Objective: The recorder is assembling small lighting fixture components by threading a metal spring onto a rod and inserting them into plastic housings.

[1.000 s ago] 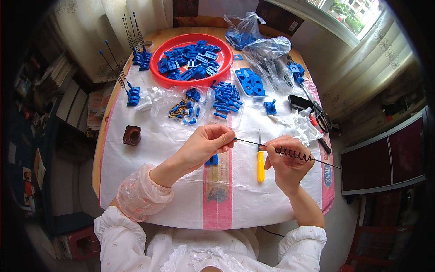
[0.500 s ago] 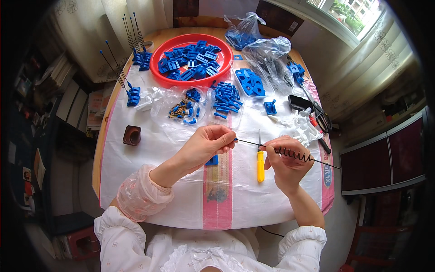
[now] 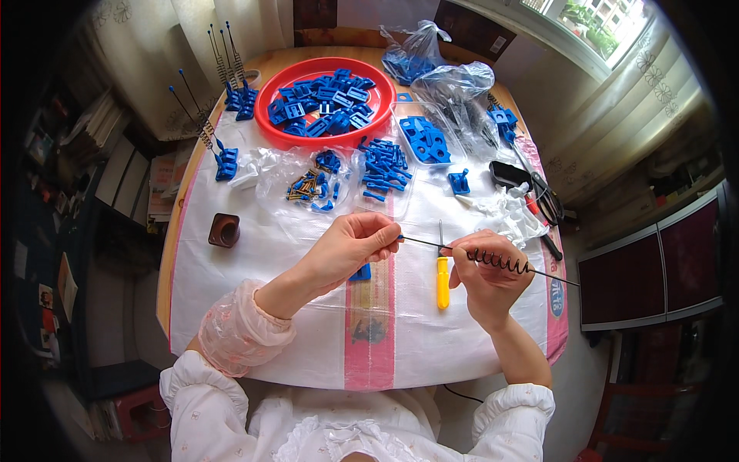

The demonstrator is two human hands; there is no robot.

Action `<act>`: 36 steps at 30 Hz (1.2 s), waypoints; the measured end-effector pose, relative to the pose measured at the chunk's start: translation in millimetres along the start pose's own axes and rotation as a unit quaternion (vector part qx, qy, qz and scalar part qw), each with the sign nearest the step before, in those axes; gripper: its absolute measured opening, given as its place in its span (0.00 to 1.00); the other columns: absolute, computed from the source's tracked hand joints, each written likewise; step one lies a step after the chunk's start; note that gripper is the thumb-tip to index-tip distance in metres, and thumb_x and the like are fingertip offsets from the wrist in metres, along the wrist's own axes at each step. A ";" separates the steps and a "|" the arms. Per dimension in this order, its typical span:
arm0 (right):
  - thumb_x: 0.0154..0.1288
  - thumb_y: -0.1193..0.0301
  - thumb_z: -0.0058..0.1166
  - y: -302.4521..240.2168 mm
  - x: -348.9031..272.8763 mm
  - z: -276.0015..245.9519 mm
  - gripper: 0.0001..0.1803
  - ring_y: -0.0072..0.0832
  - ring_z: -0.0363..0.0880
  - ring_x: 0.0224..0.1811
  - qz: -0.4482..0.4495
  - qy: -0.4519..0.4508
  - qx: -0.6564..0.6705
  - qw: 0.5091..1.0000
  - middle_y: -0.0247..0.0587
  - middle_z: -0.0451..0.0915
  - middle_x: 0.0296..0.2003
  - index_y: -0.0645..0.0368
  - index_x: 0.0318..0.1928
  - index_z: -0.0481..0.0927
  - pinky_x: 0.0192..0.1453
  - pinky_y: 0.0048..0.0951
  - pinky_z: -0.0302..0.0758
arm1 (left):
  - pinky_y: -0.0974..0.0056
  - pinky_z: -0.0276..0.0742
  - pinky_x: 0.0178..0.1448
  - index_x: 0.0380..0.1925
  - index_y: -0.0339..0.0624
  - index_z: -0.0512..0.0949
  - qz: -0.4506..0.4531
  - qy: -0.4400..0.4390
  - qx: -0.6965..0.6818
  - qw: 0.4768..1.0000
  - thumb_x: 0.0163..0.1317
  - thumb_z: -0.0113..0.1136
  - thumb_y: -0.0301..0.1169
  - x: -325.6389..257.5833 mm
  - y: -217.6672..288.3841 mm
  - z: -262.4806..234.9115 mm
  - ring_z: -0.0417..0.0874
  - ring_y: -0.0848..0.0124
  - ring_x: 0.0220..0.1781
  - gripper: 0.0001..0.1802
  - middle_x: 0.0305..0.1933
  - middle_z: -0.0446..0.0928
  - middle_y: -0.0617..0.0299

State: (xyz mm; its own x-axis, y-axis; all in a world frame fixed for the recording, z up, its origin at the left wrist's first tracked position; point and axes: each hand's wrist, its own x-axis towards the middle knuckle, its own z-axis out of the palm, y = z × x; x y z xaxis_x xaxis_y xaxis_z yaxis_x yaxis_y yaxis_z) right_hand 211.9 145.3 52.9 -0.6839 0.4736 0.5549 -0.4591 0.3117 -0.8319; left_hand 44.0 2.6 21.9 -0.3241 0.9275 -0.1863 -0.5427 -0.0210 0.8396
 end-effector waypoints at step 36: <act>0.55 0.92 0.59 -1.3 1.5 -3.6 0.10 0.25 0.82 0.25 -0.001 0.000 0.014 1.000 0.52 0.82 0.33 0.71 0.38 0.79 0.23 0.20 0.79 | 0.78 0.68 0.37 0.36 0.40 0.78 0.000 0.011 0.011 1.000 0.71 0.58 0.32 0.4 1.3 0.6 0.70 0.82 0.32 0.08 0.33 0.75 0.67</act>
State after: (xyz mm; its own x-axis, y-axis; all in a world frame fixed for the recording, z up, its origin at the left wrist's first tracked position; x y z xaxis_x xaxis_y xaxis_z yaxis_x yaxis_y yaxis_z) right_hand 213.5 148.6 54.8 -0.6829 0.4731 0.5566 -0.4763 0.2893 -0.8303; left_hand 43.6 3.2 23.2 -0.3408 0.9194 -0.1963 -0.5252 -0.0131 0.8509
